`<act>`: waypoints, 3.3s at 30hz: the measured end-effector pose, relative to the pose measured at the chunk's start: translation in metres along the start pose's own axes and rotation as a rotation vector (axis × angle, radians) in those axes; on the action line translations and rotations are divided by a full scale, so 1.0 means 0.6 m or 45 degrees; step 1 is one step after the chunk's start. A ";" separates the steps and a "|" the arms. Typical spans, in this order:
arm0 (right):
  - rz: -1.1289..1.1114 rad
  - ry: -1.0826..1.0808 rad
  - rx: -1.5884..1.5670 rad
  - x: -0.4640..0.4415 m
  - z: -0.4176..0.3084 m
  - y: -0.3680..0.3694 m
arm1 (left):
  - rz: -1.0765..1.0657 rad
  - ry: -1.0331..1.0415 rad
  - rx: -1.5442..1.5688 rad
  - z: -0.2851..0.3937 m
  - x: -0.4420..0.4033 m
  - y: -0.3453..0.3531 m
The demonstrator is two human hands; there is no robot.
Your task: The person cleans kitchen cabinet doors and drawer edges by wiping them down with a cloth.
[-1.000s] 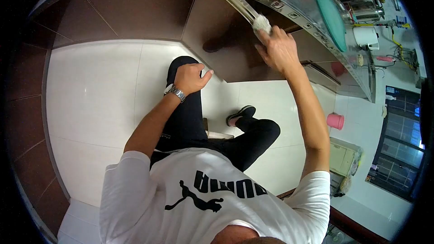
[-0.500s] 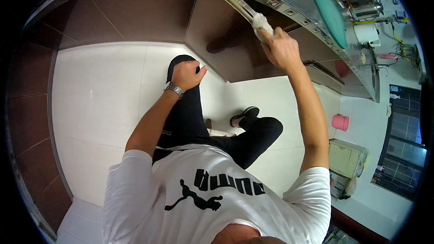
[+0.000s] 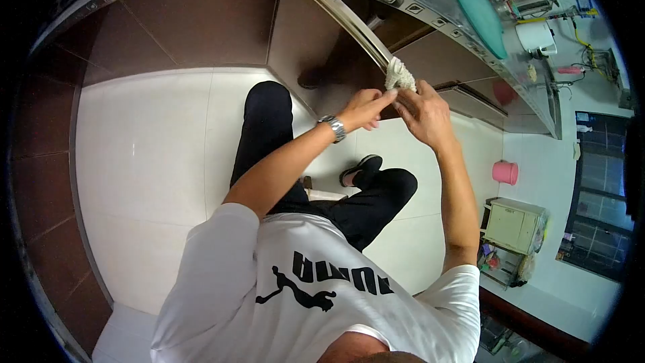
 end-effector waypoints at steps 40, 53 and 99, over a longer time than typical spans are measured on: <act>0.526 0.682 -1.889 0.063 0.082 0.143 | 0.603 0.525 0.488 0.089 0.043 -0.224; 0.595 0.923 -2.081 0.073 0.084 0.178 | 0.188 0.460 0.885 0.111 -0.046 -0.242; 0.702 0.812 -2.106 0.066 0.080 0.170 | 0.789 0.218 0.929 -0.071 -0.090 -0.048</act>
Point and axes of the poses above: each hand's wrist, its own x-axis away from the middle knuckle, its own y-axis out of the palm, z = x × y, the point moved 5 cm from there along -x, towards the middle knuckle, and after that the axes turned 11 degrees about -y, right-handed, at the moved point
